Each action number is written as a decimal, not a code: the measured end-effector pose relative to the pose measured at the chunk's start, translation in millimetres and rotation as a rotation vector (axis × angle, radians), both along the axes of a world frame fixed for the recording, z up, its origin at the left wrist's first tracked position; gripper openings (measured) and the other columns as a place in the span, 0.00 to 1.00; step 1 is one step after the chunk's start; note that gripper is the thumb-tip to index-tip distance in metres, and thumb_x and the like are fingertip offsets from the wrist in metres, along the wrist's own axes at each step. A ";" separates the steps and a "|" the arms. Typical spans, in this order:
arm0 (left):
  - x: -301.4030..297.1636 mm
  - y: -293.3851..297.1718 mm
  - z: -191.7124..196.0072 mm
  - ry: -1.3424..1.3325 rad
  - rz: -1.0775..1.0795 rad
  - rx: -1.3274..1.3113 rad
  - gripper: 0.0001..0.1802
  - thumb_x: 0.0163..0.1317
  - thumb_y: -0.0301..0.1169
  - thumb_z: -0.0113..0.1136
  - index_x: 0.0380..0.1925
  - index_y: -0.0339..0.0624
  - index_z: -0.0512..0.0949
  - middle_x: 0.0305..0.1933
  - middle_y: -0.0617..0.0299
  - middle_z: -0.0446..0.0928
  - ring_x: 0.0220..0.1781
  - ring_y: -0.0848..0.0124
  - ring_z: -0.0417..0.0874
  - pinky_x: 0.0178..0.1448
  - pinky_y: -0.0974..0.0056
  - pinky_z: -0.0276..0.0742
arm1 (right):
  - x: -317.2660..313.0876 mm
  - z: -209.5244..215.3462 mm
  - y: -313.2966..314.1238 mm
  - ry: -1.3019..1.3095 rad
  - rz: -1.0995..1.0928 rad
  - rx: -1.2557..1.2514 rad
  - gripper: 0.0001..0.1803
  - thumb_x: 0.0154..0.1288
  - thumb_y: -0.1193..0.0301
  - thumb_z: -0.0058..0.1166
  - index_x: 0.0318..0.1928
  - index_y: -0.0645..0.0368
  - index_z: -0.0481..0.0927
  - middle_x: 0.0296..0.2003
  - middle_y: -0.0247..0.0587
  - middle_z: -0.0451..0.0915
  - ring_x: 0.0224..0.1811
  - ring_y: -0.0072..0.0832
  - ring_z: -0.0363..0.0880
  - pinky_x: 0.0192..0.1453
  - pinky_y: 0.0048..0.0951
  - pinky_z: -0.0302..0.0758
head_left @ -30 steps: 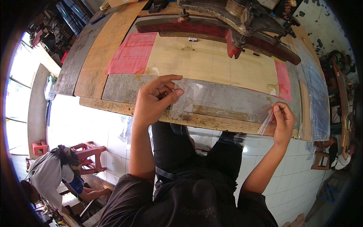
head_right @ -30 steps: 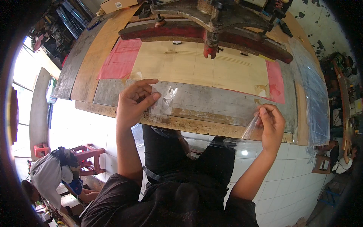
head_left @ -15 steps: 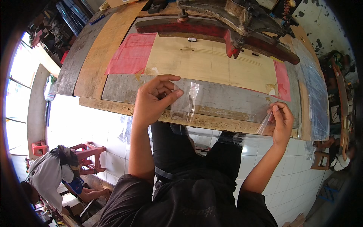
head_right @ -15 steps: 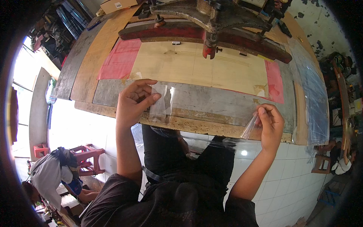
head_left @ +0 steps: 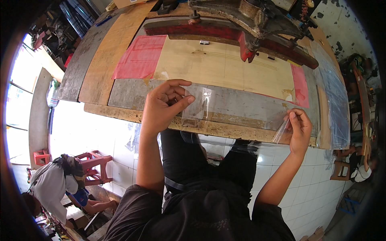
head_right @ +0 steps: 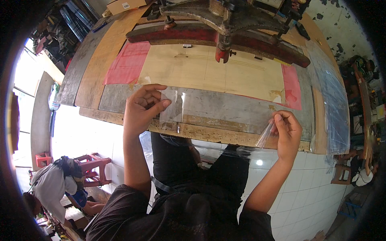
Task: The person unfolds, aligns, and flattens transparent plastic sheets on the work table beneath the press machine by hand.
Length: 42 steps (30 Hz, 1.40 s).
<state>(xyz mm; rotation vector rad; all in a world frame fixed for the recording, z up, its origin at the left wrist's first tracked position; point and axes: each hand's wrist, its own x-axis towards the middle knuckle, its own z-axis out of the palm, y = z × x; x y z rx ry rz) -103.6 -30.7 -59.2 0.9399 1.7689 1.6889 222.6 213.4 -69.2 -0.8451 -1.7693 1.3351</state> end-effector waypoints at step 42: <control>1.0 0.1 0.3 0.001 -0.003 0.024 0.22 0.66 0.20 0.75 0.58 0.30 0.81 0.37 0.65 0.84 0.34 0.84 0.81 0.36 0.75 0.74 | -0.2 -0.3 -1.0 0.006 -0.001 -0.023 0.10 0.80 0.67 0.62 0.48 0.63 0.86 0.34 0.32 0.85 0.31 0.13 0.72 0.38 0.18 0.69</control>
